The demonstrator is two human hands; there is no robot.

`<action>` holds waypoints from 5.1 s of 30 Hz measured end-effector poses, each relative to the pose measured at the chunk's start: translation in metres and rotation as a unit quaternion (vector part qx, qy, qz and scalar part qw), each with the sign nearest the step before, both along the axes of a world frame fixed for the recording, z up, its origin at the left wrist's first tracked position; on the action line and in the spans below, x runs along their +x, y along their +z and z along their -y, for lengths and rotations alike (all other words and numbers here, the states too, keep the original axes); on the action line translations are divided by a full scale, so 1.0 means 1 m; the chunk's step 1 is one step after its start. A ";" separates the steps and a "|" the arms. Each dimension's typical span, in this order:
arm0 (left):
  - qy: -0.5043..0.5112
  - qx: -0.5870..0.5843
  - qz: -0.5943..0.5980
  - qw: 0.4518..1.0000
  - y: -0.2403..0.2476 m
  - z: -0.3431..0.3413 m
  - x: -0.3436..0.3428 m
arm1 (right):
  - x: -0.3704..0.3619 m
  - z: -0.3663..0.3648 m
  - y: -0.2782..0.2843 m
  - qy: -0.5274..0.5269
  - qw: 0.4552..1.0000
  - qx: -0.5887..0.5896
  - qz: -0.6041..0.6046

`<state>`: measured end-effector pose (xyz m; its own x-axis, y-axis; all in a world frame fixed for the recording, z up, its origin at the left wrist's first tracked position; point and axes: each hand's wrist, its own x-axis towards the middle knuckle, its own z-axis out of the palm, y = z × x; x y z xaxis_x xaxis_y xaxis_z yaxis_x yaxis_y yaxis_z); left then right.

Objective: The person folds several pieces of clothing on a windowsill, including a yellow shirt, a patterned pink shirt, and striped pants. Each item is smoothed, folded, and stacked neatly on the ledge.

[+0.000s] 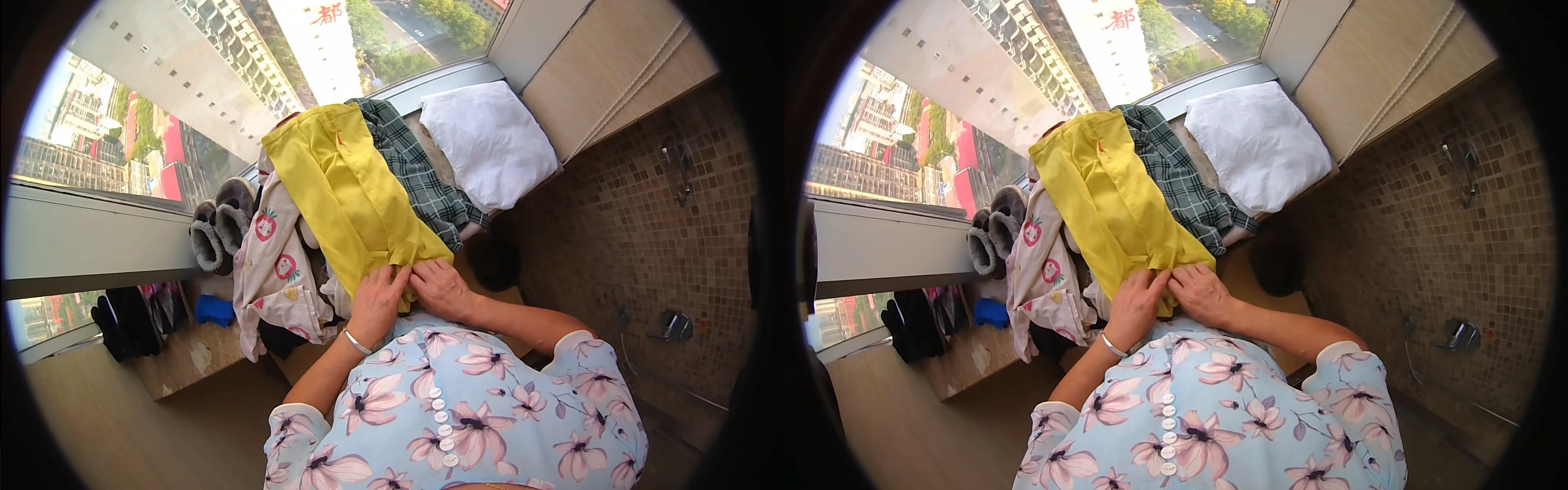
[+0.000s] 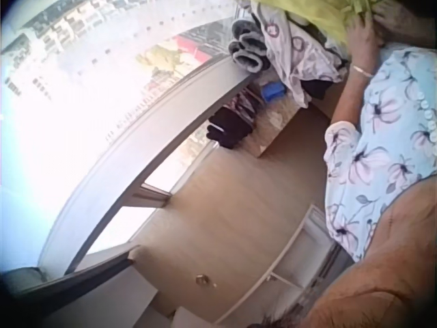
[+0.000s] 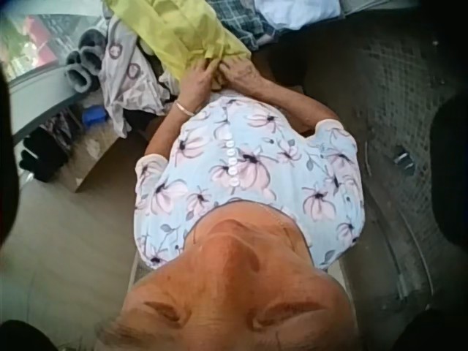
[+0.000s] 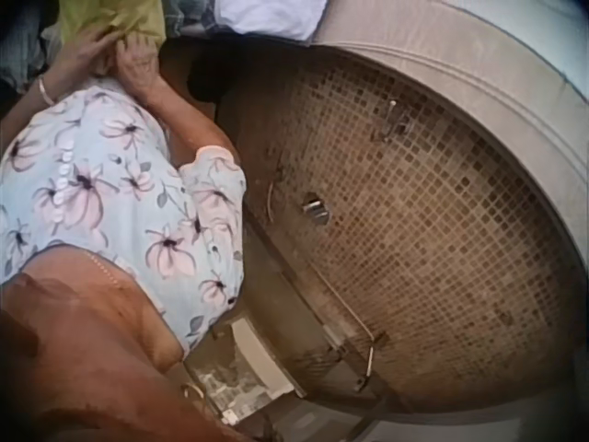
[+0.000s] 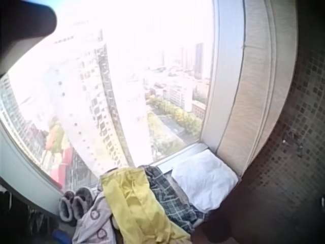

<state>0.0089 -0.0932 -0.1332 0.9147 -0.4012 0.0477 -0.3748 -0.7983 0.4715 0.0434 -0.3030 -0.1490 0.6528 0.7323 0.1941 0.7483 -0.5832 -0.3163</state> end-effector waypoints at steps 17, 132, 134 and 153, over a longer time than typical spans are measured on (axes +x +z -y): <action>0.295 -0.254 -0.108 0.915 0.009 0.011 0.019 | 0.089 0.002 0.023 -0.073 0.938 0.184 -0.283; 0.144 -0.080 0.113 0.980 0.059 -0.046 -0.078 | -0.003 0.010 0.048 -0.028 0.980 0.190 0.043; 0.165 -0.095 0.162 0.968 0.057 -0.055 -0.045 | 0.013 -0.007 0.063 -0.059 0.968 0.227 0.087; 0.164 -0.101 0.080 0.978 0.147 -0.023 -0.020 | 0.023 0.023 0.126 -0.038 0.974 0.222 -0.016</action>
